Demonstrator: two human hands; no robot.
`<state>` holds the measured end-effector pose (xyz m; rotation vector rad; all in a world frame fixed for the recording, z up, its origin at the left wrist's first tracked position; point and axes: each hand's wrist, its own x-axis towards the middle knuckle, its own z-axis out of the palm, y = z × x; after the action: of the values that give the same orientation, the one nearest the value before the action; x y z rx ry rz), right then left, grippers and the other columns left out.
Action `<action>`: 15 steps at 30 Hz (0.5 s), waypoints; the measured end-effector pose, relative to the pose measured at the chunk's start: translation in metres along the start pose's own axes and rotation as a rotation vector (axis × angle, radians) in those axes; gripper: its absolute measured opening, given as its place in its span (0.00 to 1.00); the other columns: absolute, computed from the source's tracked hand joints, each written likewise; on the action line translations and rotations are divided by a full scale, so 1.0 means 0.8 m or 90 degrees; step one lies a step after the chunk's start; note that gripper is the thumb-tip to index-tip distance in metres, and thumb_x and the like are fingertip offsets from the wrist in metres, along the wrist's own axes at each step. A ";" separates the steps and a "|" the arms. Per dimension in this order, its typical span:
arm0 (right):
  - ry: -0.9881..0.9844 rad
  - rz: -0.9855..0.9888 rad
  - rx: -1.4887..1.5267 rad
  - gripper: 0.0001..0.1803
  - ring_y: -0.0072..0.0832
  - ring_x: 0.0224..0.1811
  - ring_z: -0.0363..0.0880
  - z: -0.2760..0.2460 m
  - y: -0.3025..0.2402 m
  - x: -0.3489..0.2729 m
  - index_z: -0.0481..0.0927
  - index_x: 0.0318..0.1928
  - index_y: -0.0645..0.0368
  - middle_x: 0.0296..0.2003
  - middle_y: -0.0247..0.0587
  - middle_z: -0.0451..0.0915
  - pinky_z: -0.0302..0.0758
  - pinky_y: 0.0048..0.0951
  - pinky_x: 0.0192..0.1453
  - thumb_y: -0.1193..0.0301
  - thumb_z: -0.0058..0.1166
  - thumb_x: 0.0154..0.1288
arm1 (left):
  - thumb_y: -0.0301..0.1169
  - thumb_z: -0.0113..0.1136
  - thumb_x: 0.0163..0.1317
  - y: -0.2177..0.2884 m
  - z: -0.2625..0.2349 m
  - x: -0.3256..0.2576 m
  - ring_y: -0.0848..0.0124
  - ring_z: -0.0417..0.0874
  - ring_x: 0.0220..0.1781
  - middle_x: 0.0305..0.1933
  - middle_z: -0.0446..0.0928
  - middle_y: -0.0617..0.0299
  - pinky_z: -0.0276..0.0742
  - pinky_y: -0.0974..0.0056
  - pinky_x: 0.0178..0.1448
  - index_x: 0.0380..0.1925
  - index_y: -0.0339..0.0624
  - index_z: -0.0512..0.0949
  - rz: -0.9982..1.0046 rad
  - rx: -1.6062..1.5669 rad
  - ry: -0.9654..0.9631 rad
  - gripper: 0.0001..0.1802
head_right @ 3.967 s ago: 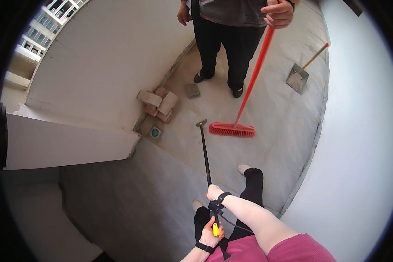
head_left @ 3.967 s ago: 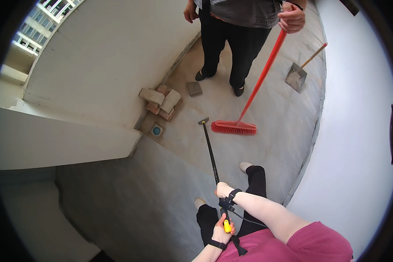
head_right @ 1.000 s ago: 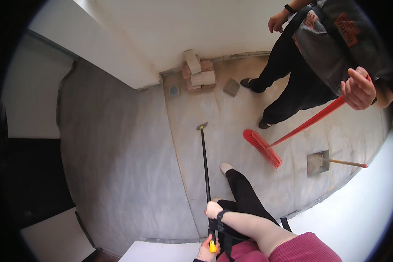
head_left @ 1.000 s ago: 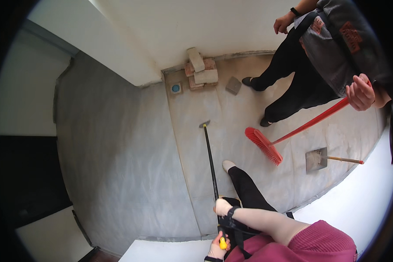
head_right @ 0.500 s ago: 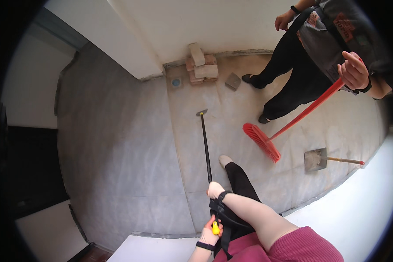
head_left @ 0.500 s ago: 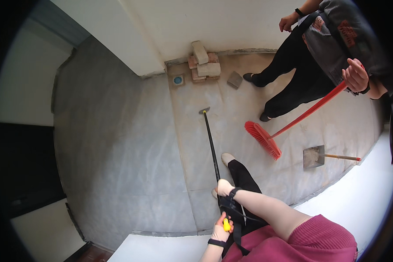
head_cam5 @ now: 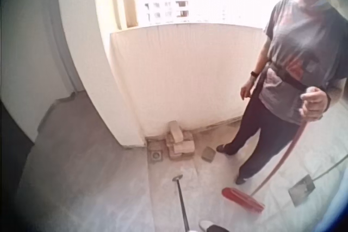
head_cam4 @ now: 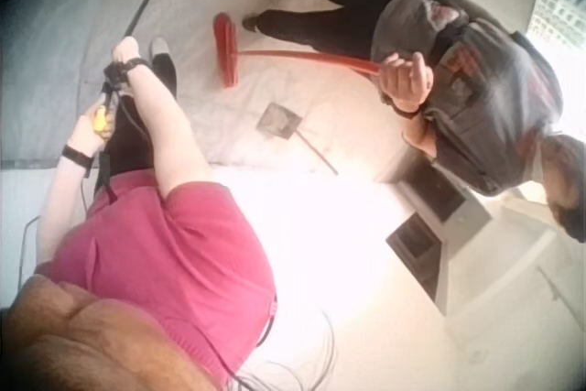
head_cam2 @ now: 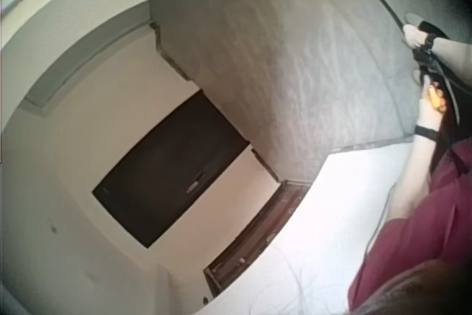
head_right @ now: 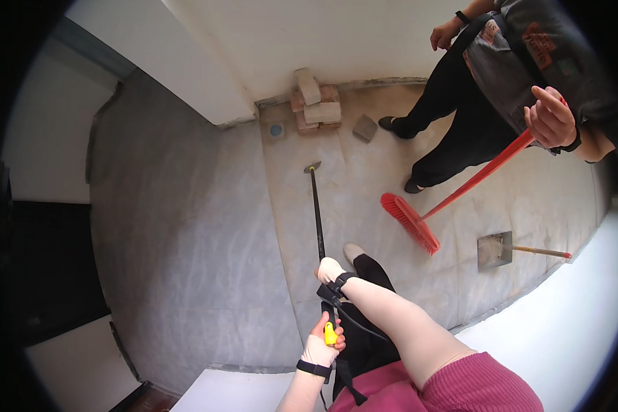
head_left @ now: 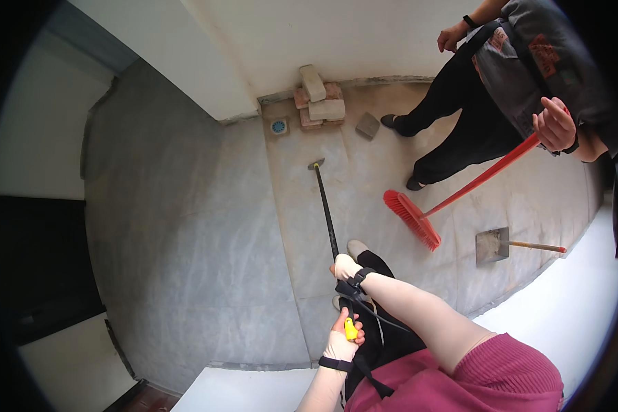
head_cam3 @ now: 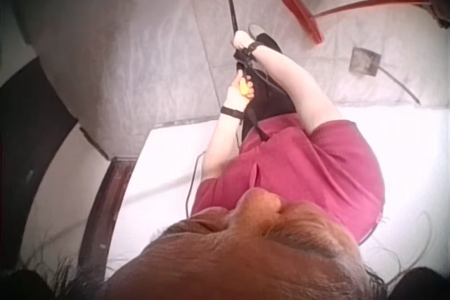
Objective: Scraping residue from a concrete floor in a hallway or balcony area.
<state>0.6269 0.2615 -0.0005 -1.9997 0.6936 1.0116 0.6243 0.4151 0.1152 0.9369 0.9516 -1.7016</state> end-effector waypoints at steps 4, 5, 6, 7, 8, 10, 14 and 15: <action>0.099 0.118 0.310 0.11 0.44 0.33 0.73 0.053 0.014 -0.009 0.74 0.26 0.62 0.25 0.51 0.73 0.70 0.35 0.33 0.69 0.39 0.50 | 0.48 0.48 0.51 -0.025 0.009 -0.025 0.69 0.61 0.14 0.17 0.63 0.59 0.54 0.71 0.16 0.31 0.43 0.64 -0.081 -0.019 0.030 0.20; 0.127 0.171 0.395 0.13 0.46 0.34 0.72 0.072 0.020 -0.009 0.73 0.26 0.65 0.24 0.51 0.73 0.69 0.36 0.34 0.69 0.38 0.51 | 0.48 0.48 0.51 -0.033 0.019 -0.035 0.69 0.61 0.14 0.17 0.64 0.58 0.54 0.70 0.16 0.31 0.43 0.64 -0.094 -0.028 0.042 0.20; 0.125 0.173 0.396 0.13 0.46 0.34 0.72 0.070 0.024 -0.005 0.73 0.26 0.65 0.24 0.51 0.73 0.69 0.36 0.34 0.69 0.38 0.51 | 0.48 0.48 0.51 -0.032 0.025 -0.042 0.69 0.61 0.14 0.17 0.63 0.59 0.54 0.70 0.16 0.31 0.43 0.64 -0.095 -0.029 0.046 0.20; 0.117 0.163 0.384 0.12 0.44 0.30 0.73 0.069 0.028 -0.001 0.72 0.27 0.67 0.23 0.52 0.72 0.69 0.35 0.33 0.69 0.41 0.49 | 0.49 0.48 0.50 -0.030 0.030 -0.045 0.69 0.61 0.14 0.16 0.63 0.59 0.53 0.70 0.15 0.30 0.43 0.65 -0.097 -0.031 0.050 0.20; 0.109 0.153 0.372 0.12 0.41 0.27 0.73 0.067 0.033 0.003 0.72 0.28 0.68 0.22 0.52 0.72 0.68 0.34 0.32 0.70 0.45 0.46 | 0.49 0.49 0.50 -0.020 0.030 -0.035 0.69 0.61 0.13 0.16 0.63 0.59 0.53 0.70 0.15 0.30 0.43 0.65 -0.094 -0.031 0.031 0.20; 0.067 0.014 0.182 0.13 0.45 0.33 0.73 0.010 0.031 0.030 0.74 0.27 0.65 0.26 0.53 0.74 0.70 0.35 0.33 0.68 0.41 0.50 | 0.50 0.50 0.49 0.009 0.050 -0.016 0.70 0.60 0.13 0.15 0.63 0.61 0.53 0.70 0.15 0.29 0.43 0.65 -0.065 -0.016 0.022 0.21; 0.089 0.118 0.236 0.10 0.42 0.31 0.74 -0.074 0.016 0.012 0.76 0.27 0.60 0.24 0.52 0.74 0.71 0.36 0.31 0.71 0.40 0.48 | 0.49 0.50 0.49 0.047 0.072 0.013 0.71 0.60 0.12 0.14 0.62 0.62 0.53 0.71 0.15 0.29 0.42 0.64 -0.021 0.006 0.033 0.21; 0.110 0.128 0.267 0.10 0.42 0.31 0.74 -0.086 0.018 0.002 0.76 0.26 0.60 0.23 0.51 0.74 0.71 0.35 0.31 0.70 0.42 0.47 | 0.49 0.50 0.49 0.048 0.078 0.017 0.71 0.60 0.12 0.14 0.62 0.62 0.52 0.71 0.15 0.29 0.42 0.64 -0.017 0.008 0.024 0.21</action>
<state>0.6452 0.1968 0.0191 -1.6819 1.1188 0.7336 0.6464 0.3445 0.1212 0.9714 0.9826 -1.7199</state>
